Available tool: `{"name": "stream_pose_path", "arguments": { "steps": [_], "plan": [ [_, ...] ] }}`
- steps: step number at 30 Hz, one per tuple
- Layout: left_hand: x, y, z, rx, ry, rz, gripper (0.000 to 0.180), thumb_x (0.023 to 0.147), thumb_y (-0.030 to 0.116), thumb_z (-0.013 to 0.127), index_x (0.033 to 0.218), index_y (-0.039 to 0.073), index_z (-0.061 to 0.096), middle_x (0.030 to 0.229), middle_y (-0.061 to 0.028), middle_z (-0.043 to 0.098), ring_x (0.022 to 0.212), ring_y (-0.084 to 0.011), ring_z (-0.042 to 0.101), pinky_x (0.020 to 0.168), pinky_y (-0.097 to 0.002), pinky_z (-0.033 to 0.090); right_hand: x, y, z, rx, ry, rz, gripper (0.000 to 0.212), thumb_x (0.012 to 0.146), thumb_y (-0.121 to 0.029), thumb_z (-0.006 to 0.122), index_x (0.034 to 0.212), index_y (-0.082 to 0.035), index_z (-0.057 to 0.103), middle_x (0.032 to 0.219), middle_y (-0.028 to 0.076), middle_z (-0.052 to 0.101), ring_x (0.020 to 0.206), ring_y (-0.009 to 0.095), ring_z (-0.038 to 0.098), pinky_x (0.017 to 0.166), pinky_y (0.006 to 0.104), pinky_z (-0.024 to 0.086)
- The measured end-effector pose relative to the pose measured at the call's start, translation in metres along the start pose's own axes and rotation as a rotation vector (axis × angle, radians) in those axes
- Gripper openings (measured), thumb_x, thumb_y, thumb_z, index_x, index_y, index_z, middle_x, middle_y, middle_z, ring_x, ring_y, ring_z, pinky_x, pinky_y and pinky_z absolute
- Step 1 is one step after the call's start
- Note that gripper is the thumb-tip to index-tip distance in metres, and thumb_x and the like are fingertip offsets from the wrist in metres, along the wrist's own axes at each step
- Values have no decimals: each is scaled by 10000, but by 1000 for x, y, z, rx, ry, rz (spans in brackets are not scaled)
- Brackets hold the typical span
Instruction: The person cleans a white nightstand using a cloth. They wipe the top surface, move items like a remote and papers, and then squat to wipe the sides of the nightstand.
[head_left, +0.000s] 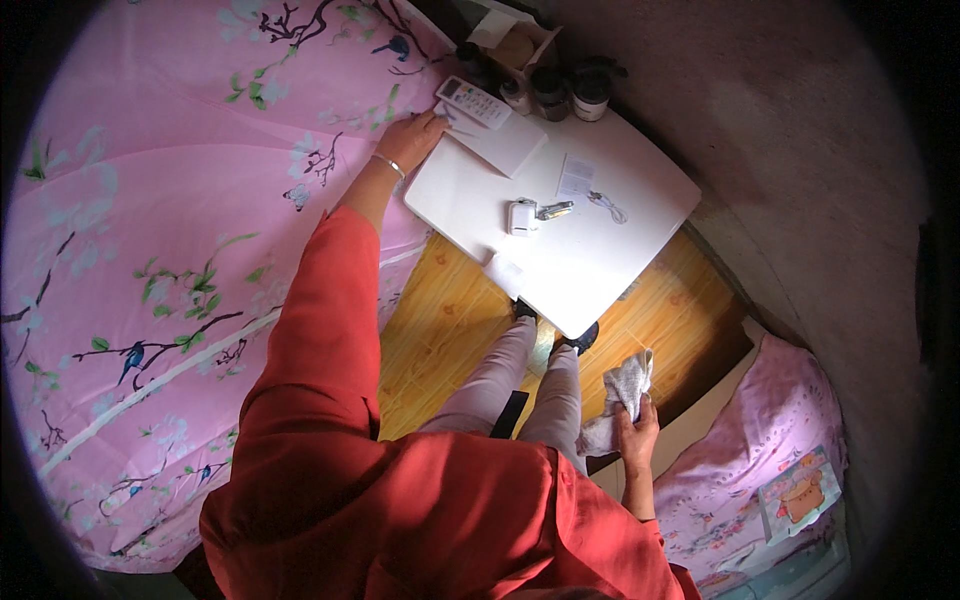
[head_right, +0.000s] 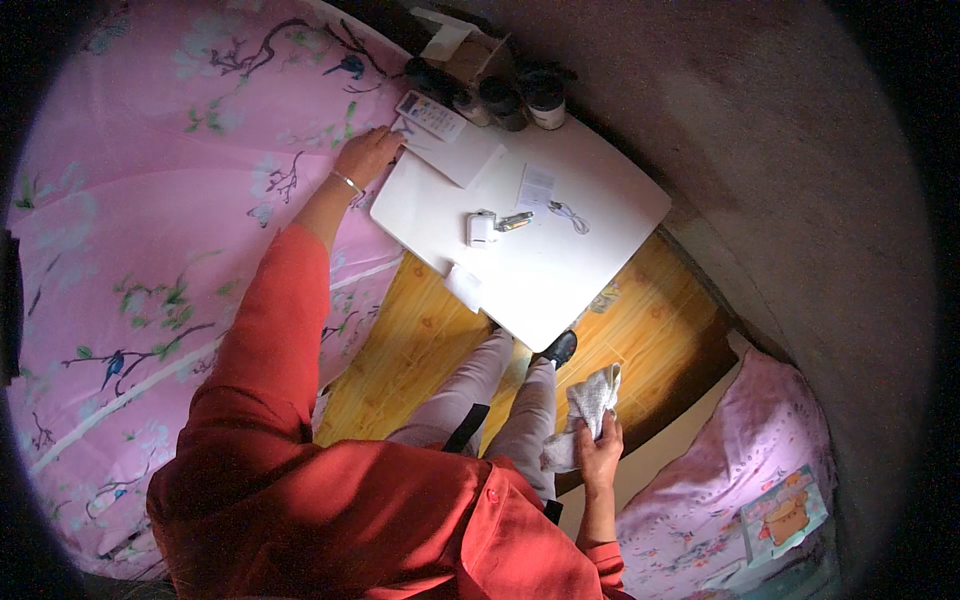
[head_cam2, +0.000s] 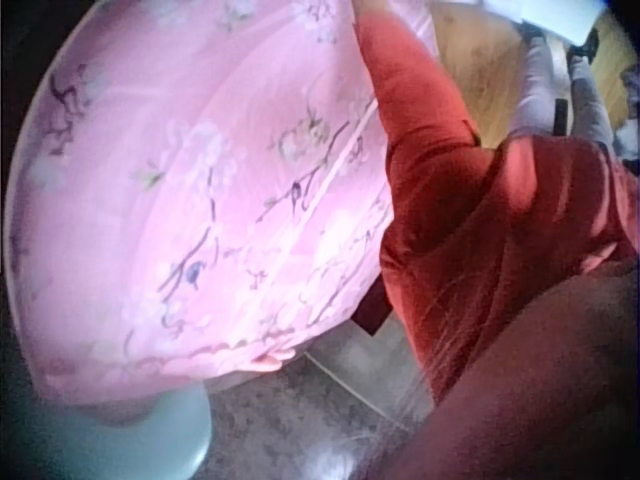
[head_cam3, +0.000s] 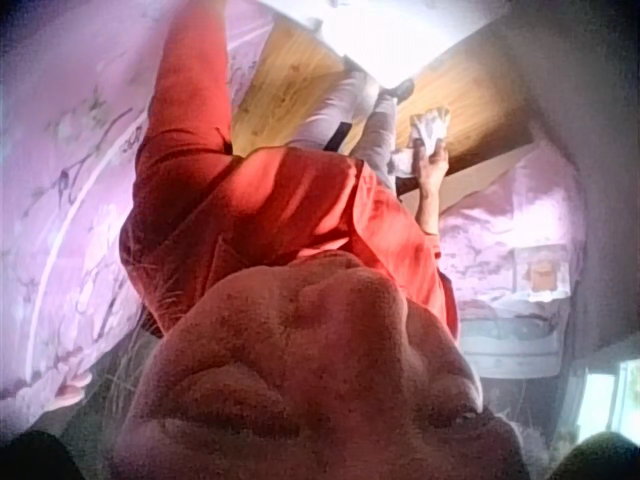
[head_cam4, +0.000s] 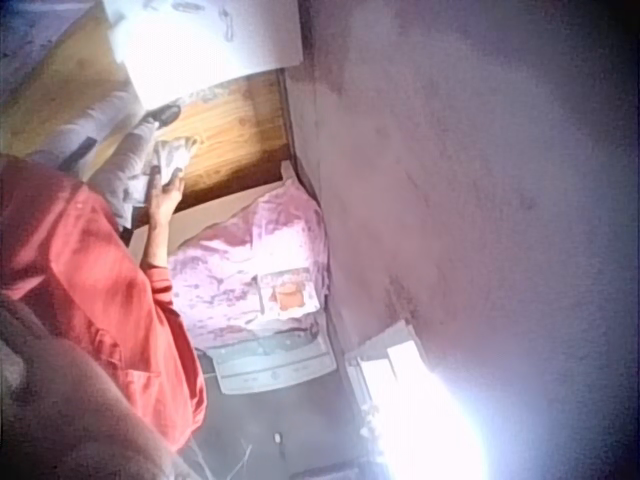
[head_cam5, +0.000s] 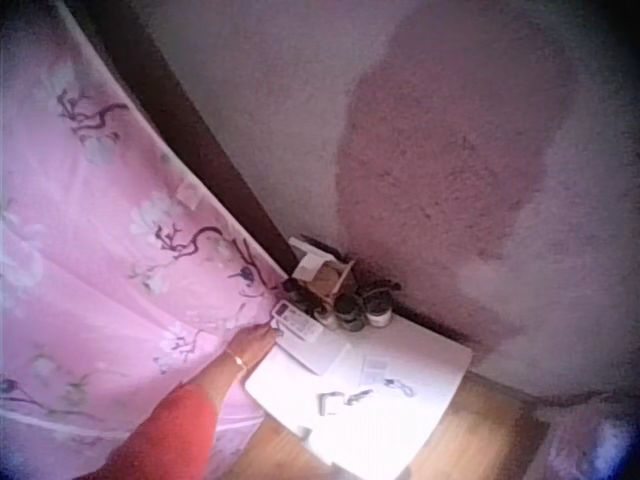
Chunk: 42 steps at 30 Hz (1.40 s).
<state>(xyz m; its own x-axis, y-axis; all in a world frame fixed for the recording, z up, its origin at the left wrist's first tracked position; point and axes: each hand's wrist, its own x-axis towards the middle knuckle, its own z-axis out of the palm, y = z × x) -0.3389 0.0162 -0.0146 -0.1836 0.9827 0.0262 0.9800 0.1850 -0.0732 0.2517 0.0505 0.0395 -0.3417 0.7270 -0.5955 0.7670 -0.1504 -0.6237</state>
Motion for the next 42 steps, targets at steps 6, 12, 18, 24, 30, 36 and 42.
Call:
{"name": "stream_pose_path", "arguments": {
  "steps": [6, 12, 18, 24, 30, 36, 42],
  "plan": [
    [26, 11, 20, -80, 71, -80, 129, 833, 176, 536, 951, 124, 546, 910, -85, 585, 792, -276, 598, 648, -367, 509, 2, 0, 0, -18, 10, 2, 431, 752, -122, 633, 1108, 91, 517, 1005, 225, 557, 927, 305, 569, 821, 349, 442],
    [13, 26, 19, -228, 19, -292, 210, 838, 171, 520, 1044, 131, 538, 935, -125, 578, 809, -319, 588, 662, -404, 500, 1, -5, -3, 34, 26, 10, 418, 752, -120, 635, 1102, 80, 525, 966, 205, 559, 892, 296, 569, 806, 344, 443],
    [-4, 38, 23, -310, 92, -398, 260, 840, 166, 517, 1093, 108, 525, 967, -155, 571, 813, -344, 582, 681, -421, 489, 2, -12, -4, 23, 29, 4, 418, 752, -125, 638, 1106, 69, 530, 938, 198, 557, 866, 301, 569, 796, 347, 443],
    [-12, 53, 31, -351, 118, -420, 292, 849, 161, 502, 1137, 113, 512, 995, -174, 564, 829, -349, 576, 705, -422, 487, 1, 0, -5, -25, 39, -15, 419, 748, -138, 643, 1110, 47, 541, 932, 206, 561, 874, 324, 570, 803, 368, 442],
    [7, 45, 36, -298, 144, -421, 270, 860, 162, 489, 1123, 114, 525, 987, -175, 575, 838, -346, 576, 707, -414, 488, 0, -3, -10, -35, 6, 11, 410, 743, -144, 644, 1102, 32, 554, 930, 199, 563, 870, 320, 570, 800, 369, 444],
    [12, 35, 25, -253, -44, -321, 159, 861, 163, 495, 994, 99, 552, 922, -131, 595, 806, -332, 585, 678, -417, 487, -3, -1, -10, -21, 11, 33, 410, 738, -128, 649, 1094, 51, 551, 926, 191, 559, 864, 301, 570, 785, 351, 449],
    [4, 39, 12, -232, -91, -210, 134, 856, 161, 505, 962, 96, 553, 915, -109, 602, 796, -304, 594, 649, -403, 487, -4, -4, -11, -40, 26, 12, 423, 743, -130, 651, 1107, 55, 541, 937, 193, 561, 872, 300, 571, 785, 349, 449]
  ]
}}
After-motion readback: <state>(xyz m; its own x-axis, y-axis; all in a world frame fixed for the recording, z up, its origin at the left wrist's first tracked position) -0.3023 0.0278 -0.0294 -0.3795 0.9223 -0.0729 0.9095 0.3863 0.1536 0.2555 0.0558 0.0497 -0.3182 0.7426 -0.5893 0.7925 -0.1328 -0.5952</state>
